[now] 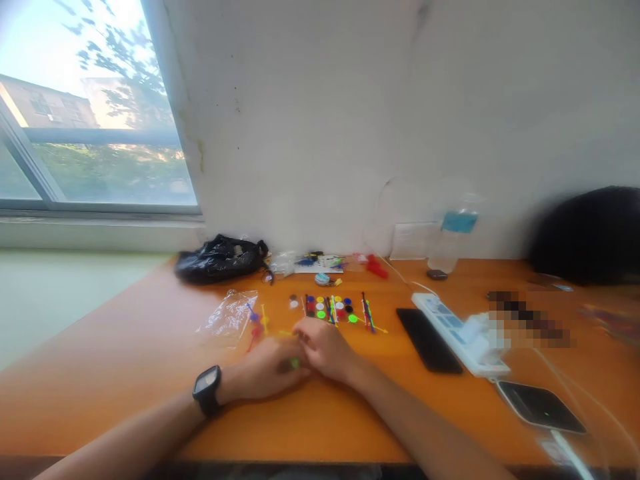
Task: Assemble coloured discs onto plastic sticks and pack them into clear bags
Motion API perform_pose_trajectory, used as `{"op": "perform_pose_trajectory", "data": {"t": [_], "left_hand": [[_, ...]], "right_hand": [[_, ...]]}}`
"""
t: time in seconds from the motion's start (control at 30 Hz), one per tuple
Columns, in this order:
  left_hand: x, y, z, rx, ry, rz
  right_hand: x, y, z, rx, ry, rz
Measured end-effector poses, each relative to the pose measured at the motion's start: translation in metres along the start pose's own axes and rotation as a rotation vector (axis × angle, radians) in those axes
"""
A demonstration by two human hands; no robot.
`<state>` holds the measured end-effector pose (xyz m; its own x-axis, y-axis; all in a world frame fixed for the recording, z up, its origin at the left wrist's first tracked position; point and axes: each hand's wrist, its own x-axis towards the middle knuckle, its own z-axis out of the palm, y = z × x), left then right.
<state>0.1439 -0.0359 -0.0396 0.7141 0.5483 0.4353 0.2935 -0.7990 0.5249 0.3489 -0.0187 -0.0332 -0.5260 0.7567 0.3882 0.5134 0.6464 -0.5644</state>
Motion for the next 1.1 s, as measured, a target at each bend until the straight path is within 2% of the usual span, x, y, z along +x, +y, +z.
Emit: {"op": "perform_pose_trajectory", "data": {"t": [0.37,0.63,0.87,1.0,1.1], "left_hand": [[-0.002,-0.010,0.004,-0.050,-0.067,-0.034],[-0.003,-0.010,0.002,-0.009,-0.150,-0.116],[0.000,-0.005,0.000,0.036,-0.040,-0.231],[0.002,0.003,-0.010,-0.074,-0.011,-0.249],[0.004,0.000,-0.011,-0.196,0.076,-0.266]], "right_hand": [[0.000,0.000,0.000,-0.013,0.013,-0.021],[0.000,0.000,-0.002,-0.027,0.001,-0.061],[0.001,0.004,-0.001,-0.019,0.079,-0.090],[0.002,0.008,0.000,-0.025,0.147,-0.075],[0.002,0.008,0.000,0.002,0.175,-0.053]]}}
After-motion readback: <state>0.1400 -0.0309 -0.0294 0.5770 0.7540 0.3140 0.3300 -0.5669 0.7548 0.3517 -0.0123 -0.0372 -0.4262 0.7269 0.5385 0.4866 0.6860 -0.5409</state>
